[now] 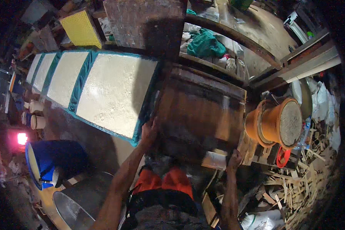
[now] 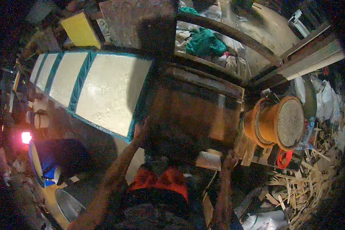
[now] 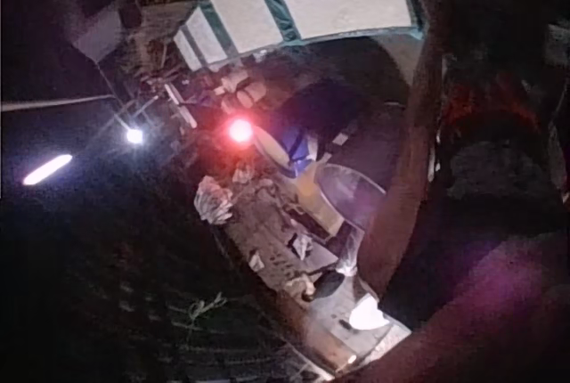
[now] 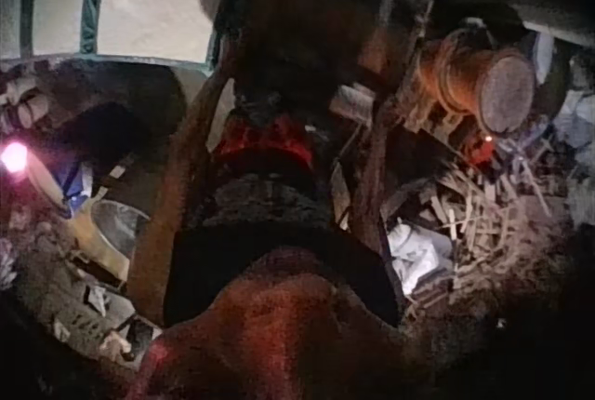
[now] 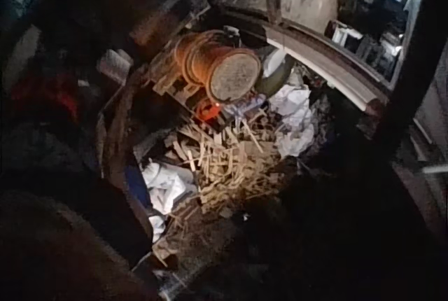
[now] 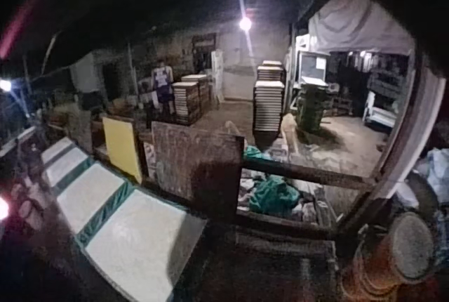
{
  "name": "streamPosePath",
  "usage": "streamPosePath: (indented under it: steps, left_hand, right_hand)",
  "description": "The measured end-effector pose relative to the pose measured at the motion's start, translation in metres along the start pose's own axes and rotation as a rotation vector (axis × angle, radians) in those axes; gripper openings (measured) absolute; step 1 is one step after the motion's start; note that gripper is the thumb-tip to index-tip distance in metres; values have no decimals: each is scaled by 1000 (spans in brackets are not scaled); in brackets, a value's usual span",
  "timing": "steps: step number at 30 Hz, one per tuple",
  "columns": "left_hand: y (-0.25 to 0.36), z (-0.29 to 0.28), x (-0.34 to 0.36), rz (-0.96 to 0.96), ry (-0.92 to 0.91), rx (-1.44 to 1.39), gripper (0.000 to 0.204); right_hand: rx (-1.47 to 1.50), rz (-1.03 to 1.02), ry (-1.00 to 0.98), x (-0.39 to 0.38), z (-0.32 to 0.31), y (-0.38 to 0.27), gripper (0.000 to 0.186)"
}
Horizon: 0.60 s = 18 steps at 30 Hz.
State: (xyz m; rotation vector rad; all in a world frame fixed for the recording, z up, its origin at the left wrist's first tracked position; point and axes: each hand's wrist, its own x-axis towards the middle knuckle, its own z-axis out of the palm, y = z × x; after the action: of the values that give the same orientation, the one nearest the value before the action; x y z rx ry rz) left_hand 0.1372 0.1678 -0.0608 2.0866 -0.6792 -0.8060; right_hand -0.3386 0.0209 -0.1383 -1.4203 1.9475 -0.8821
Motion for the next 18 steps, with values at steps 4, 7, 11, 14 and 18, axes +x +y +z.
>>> streamPosePath:
  steps: [4, 7, 11, 14, 18]
  left_hand:
    - [42, -24, -8, -205, -137, 144, 57]
    - [13, -23, -11, -137, -67, 77, 49]
    - [-9, -54, -42, 153, 12, 107, 46]
    - [9, -102, -68, 283, -19, 297, 46]
    - [-51, -185, -113, 192, -26, 258, 44]
  right_hand:
    - [-154, -150, 70, -17, 9, -2, 34]
    - [-433, -39, 13, -10, 6, -12, 38]
    - [-353, -88, -133, -40, 3, -74, 52]
    - [-677, -154, -214, -61, -25, -82, 52]
    - [-691, -335, -171, -109, -9, -162, 44]
